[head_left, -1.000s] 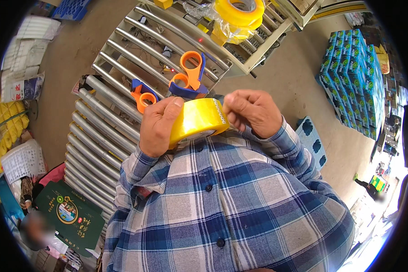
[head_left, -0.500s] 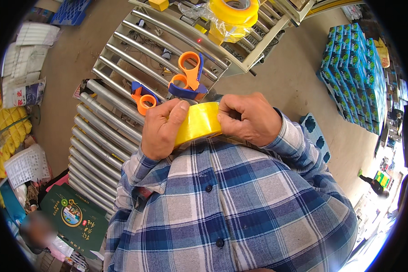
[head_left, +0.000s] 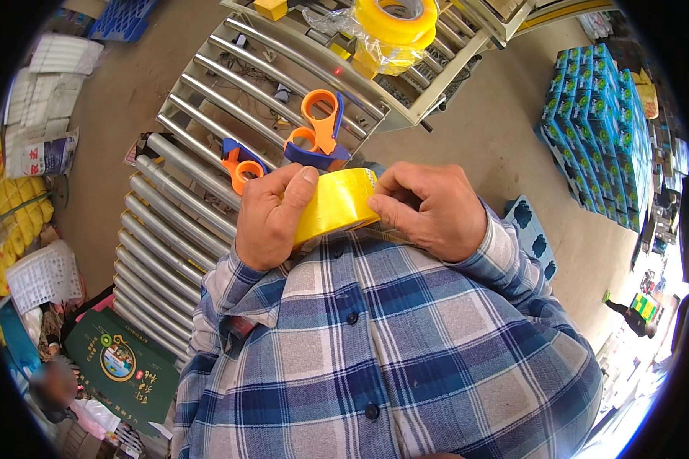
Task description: The person assembles yellow tape rolls into orange and blue plastic dispensers. They repeatedly insert the tape roll into the dispenser, pull the tape through the slot, and place the completed unit on a nearby surface. The process is repeated multiple times with new tape rolls and dispensers.
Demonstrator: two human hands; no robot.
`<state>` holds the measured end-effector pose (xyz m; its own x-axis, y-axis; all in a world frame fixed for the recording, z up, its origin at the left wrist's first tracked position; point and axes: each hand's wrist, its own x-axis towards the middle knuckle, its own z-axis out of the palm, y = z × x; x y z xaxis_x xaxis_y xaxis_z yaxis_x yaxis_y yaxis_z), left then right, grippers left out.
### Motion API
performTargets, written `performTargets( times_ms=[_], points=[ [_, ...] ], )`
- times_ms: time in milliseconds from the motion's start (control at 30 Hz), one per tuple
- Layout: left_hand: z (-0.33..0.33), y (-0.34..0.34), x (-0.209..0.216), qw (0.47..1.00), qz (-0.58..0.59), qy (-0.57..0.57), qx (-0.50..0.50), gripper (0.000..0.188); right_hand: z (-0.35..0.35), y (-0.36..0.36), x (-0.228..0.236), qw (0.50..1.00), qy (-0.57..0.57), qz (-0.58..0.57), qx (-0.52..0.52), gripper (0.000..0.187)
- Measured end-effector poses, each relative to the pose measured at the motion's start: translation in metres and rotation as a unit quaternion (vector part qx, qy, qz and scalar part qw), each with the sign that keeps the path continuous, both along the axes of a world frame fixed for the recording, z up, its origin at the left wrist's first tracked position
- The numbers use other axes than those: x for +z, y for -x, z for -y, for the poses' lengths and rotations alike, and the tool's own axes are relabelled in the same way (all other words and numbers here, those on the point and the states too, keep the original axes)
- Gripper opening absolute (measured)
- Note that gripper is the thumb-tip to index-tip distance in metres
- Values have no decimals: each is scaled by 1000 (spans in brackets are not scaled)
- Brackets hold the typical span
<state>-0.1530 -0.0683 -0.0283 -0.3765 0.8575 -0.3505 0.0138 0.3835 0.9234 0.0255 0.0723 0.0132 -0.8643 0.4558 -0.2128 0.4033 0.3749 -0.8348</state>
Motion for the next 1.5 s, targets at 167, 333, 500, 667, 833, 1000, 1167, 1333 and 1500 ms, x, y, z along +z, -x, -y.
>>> performTargets(
  times_ms=[167,333,500,667,833,1000,1167,1333,1500],
  points=[
    [-2,1,3,1000,-4,4,-16,47,-7,4,-4,998,48,12,31,16],
    [1,2,-4,1000,16,18,-3,48,-11,5,-29,976,219,-1,-8,15],
    [1,5,-9,999,31,19,5,48,-13,6,-34,916,395,10,-68,16],
    [-4,8,-7,999,32,34,-8,48,-16,4,-39,881,464,8,-87,19],
    [-6,10,-9,998,50,38,-10,48,-16,1,-48,852,511,-14,-114,19],
    [-7,12,-7,997,50,52,-24,46,-13,-2,-53,832,539,-33,-130,18],
    [-5,13,-9,997,60,54,-19,43,-5,-4,-51,822,543,-42,-164,12],
    [-3,7,-6,996,79,46,-6,43,1,-9,-50,807,559,-57,-179,11],
    [-3,9,-7,996,79,45,-10,44,4,-12,-52,808,557,-69,-180,14]
  ],
)
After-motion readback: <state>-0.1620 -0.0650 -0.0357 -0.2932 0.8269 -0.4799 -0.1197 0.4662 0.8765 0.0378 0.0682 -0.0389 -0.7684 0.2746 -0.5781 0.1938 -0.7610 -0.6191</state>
